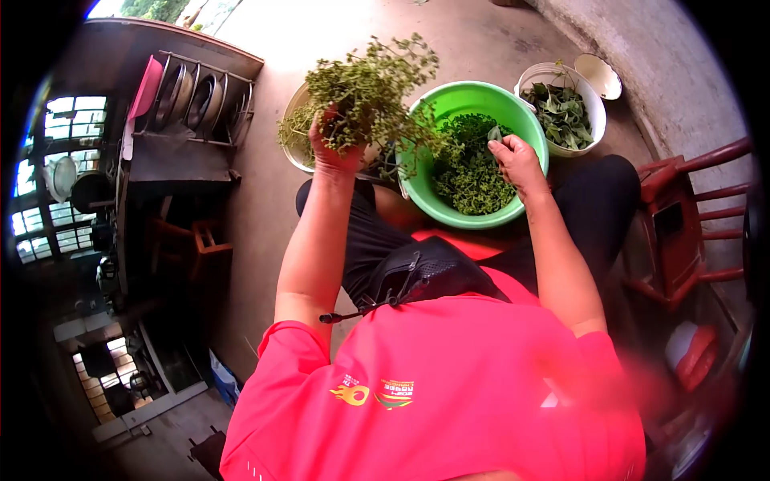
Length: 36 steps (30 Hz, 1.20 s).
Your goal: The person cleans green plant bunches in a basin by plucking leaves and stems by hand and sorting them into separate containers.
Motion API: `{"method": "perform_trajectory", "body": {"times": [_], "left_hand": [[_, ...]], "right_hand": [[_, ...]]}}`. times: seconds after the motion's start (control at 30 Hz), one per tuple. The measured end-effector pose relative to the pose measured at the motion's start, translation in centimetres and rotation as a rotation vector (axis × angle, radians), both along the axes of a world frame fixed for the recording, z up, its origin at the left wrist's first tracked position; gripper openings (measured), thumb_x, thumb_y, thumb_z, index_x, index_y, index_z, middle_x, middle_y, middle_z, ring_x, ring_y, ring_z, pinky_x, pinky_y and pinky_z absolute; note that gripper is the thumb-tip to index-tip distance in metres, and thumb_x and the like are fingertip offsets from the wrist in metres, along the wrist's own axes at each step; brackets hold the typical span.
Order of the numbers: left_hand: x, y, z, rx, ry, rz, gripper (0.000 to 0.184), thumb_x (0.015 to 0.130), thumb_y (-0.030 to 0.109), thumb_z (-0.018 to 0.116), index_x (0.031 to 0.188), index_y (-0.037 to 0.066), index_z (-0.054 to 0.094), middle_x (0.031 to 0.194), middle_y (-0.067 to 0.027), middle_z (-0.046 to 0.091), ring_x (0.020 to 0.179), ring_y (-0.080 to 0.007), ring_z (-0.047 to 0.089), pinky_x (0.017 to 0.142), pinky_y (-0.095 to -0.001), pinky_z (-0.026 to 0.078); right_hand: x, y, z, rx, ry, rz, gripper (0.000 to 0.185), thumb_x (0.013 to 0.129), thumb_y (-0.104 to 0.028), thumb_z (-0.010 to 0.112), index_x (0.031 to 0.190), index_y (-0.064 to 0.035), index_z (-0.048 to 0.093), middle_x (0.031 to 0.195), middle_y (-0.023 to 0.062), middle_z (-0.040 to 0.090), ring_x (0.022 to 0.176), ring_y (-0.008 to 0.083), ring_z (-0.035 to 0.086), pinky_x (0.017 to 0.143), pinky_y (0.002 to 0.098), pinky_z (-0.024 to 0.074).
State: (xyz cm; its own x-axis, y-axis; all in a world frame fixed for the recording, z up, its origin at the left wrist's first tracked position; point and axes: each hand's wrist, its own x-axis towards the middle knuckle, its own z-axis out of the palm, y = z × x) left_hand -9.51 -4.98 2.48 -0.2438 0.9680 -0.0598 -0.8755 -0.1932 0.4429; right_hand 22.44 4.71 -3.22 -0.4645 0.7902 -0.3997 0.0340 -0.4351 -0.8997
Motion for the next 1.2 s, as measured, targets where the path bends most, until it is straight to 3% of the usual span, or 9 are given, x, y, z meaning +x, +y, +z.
{"method": "perform_trajectory", "body": {"times": [0.07, 0.47, 0.53, 0.67, 0.73, 0.87, 1.0, 1.1, 1.2], "left_hand": [[-2.8, -0.4, 1.8, 0.250, 0.074, -0.082, 0.049, 0.082, 0.035, 0.052, 0.121, 0.005, 0.054, 0.119, -0.0150, 0.057, 0.114, -0.0345, 0.050, 0.100, -0.0511, 0.034], [-12.1, -1.2, 7.1, 0.119, 0.269, 0.224, 0.030, 0.081, 0.014, 0.049, 0.109, 0.005, 0.058, 0.104, -0.0121, 0.063, 0.095, -0.0300, 0.060, 0.082, -0.0432, 0.048], [-12.2, -0.9, 4.2, -0.216, 0.626, 0.617, 0.030, 0.081, 0.008, 0.052, 0.111, 0.010, 0.054, 0.095, -0.0085, 0.063, 0.085, -0.0248, 0.061, 0.074, -0.0380, 0.051], [-11.4, -1.5, -3.2, -0.762, 1.391, 0.452, 0.043, 0.074, 0.004, 0.065, 0.114, 0.011, 0.050, 0.090, -0.0033, 0.061, 0.077, -0.0109, 0.056, 0.067, -0.0258, 0.047], [-10.0, -1.6, -6.3, -0.825, 2.155, 0.400, 0.049, 0.073, 0.015, 0.067, 0.118, 0.008, 0.049, 0.099, -0.0155, 0.060, 0.093, -0.0282, 0.059, 0.083, -0.0367, 0.046], [-3.4, 1.5, -5.7, -0.912, 2.305, -0.124, 0.050, 0.076, 0.029, 0.063, 0.124, 0.026, 0.050, 0.118, -0.0146, 0.052, 0.111, -0.0335, 0.049, 0.091, -0.0430, 0.042], [-2.5, 3.5, -5.7, -1.010, 2.122, -0.280, 0.054, 0.078, 0.028, 0.060, 0.130, 0.030, 0.045, 0.125, -0.0136, 0.047, 0.117, -0.0315, 0.045, 0.096, -0.0456, 0.038], [-4.2, 2.1, -4.9, -0.859, 2.117, -0.112, 0.054, 0.078, 0.030, 0.062, 0.129, 0.028, 0.045, 0.123, -0.0129, 0.050, 0.117, -0.0302, 0.046, 0.096, -0.0488, 0.037], [-5.8, 0.2, -2.7, -0.823, 1.919, 0.479, 0.027, 0.077, 0.030, 0.063, 0.103, 0.019, 0.062, 0.087, -0.0085, 0.064, 0.082, -0.0244, 0.063, 0.075, -0.0389, 0.048]], "right_hand": [[0.1, -0.2, 0.4, -0.013, -0.007, -0.012, 0.019, 0.085, -0.019, 0.063, 0.072, -0.0083, 0.054, 0.058, -0.0060, 0.045, 0.046, 0.0023, 0.034, 0.041, 0.0208, 0.0279], [-0.5, -0.6, -0.3, -0.103, -0.019, 0.026, 0.022, 0.085, -0.022, 0.062, 0.071, -0.0109, 0.049, 0.057, -0.0056, 0.044, 0.043, 0.0020, 0.035, 0.038, 0.0186, 0.0282], [-0.4, -0.6, -0.6, -0.114, -0.046, 0.017, 0.023, 0.085, -0.024, 0.063, 0.072, -0.0110, 0.050, 0.058, -0.0054, 0.045, 0.044, 0.0021, 0.036, 0.038, 0.0184, 0.0288], [-0.3, -0.8, -1.2, -0.122, -0.065, 0.025, 0.023, 0.084, -0.025, 0.064, 0.072, -0.0109, 0.050, 0.059, -0.0052, 0.045, 0.045, 0.0022, 0.037, 0.039, 0.0181, 0.0300], [-0.4, -0.9, -1.3, -0.123, -0.083, 0.027, 0.023, 0.084, -0.026, 0.064, 0.073, -0.0109, 0.050, 0.058, -0.0052, 0.045, 0.045, 0.0023, 0.037, 0.039, 0.0182, 0.0302], [-0.7, -1.0, -2.3, -0.133, -0.117, 0.064, 0.023, 0.085, -0.026, 0.063, 0.073, -0.0106, 0.050, 0.058, -0.0049, 0.045, 0.044, 0.0029, 0.038, 0.038, 0.0187, 0.0306], [-0.8, -1.4, -2.2, -0.124, -0.159, 0.066, 0.023, 0.085, -0.025, 0.063, 0.074, -0.0101, 0.050, 0.058, -0.0035, 0.046, 0.044, 0.0042, 0.039, 0.037, 0.0195, 0.0316], [-0.6, -1.0, -2.5, -0.128, -0.156, 0.068, 0.023, 0.085, -0.025, 0.064, 0.075, -0.0099, 0.050, 0.059, -0.0033, 0.047, 0.044, 0.0040, 0.039, 0.037, 0.0193, 0.0321], [-0.5, -1.1, -2.8, -0.142, -0.144, 0.060, 0.023, 0.084, -0.026, 0.064, 0.074, -0.0103, 0.050, 0.059, -0.0037, 0.047, 0.044, 0.0036, 0.039, 0.038, 0.0188, 0.0316]]}}
